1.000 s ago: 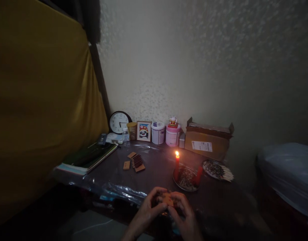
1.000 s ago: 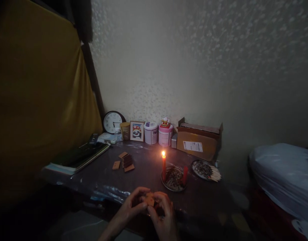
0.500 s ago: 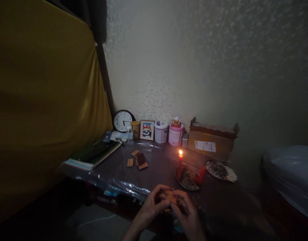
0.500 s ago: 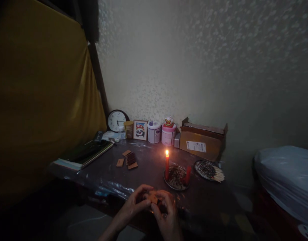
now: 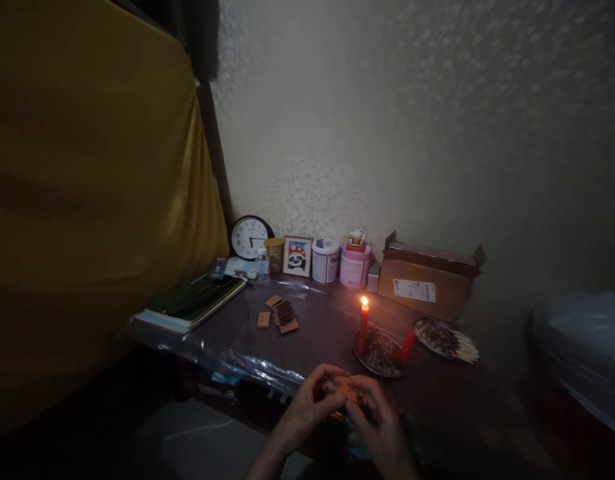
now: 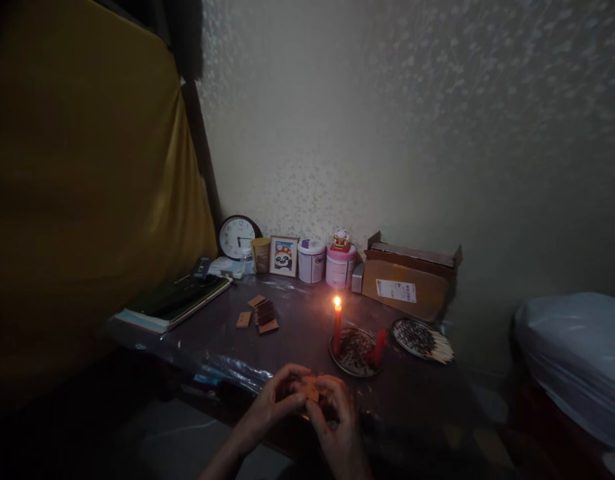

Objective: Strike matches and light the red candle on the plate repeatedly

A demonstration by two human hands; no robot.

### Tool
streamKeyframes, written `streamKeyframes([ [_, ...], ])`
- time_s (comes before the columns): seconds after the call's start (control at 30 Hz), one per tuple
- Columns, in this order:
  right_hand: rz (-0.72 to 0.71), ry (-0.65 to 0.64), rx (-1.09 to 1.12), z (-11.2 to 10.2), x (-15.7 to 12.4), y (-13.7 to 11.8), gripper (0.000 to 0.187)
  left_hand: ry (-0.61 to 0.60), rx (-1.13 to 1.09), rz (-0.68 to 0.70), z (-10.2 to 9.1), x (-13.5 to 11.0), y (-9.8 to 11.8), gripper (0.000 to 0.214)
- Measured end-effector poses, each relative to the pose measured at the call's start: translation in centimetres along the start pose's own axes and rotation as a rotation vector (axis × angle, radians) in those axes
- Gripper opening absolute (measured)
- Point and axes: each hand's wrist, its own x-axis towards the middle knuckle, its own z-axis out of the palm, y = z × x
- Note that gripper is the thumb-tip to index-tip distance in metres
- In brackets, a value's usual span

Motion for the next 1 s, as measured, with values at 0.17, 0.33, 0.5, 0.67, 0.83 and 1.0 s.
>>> streamKeyframes([
  [0.17, 0.015, -0.019, -0.012, -0.1, 0.0, 0.2, 0.021, -0.016, -0.034, 0.005, 0.1, -0.1, 0.0, 0.039],
  [0.33, 0.045, -0.045, 0.003, -0.2, 0.0, 0.5, 0.021, -0.009, -0.017, 0.035, 0.1, -0.1, -0.2, 0.038],
  [0.5, 0.042, -0.051, 0.002, -0.3, 0.0, 0.6, 0.022, -0.009, -0.016, 0.039, 0.0, 0.1, -0.5, 0.038],
  [0.67, 0.08, -0.086, 0.042, -0.5, 0.0, 0.4, 0.024, -0.021, -0.032, 0.043, 0.1, 0.3, -0.5, 0.038],
  [0.83, 0.072, -0.11, 0.045, -0.7, 0.0, 0.7, 0.023, -0.025, -0.046, 0.043, 0.1, 0.4, -0.6, 0.038],
  [1.0, 0.063, -0.078, -0.007, -0.7, 0.0, 1.2, 0.024, -0.015, -0.035, 0.035, 0.1, 0.4, -0.6, 0.036],
])
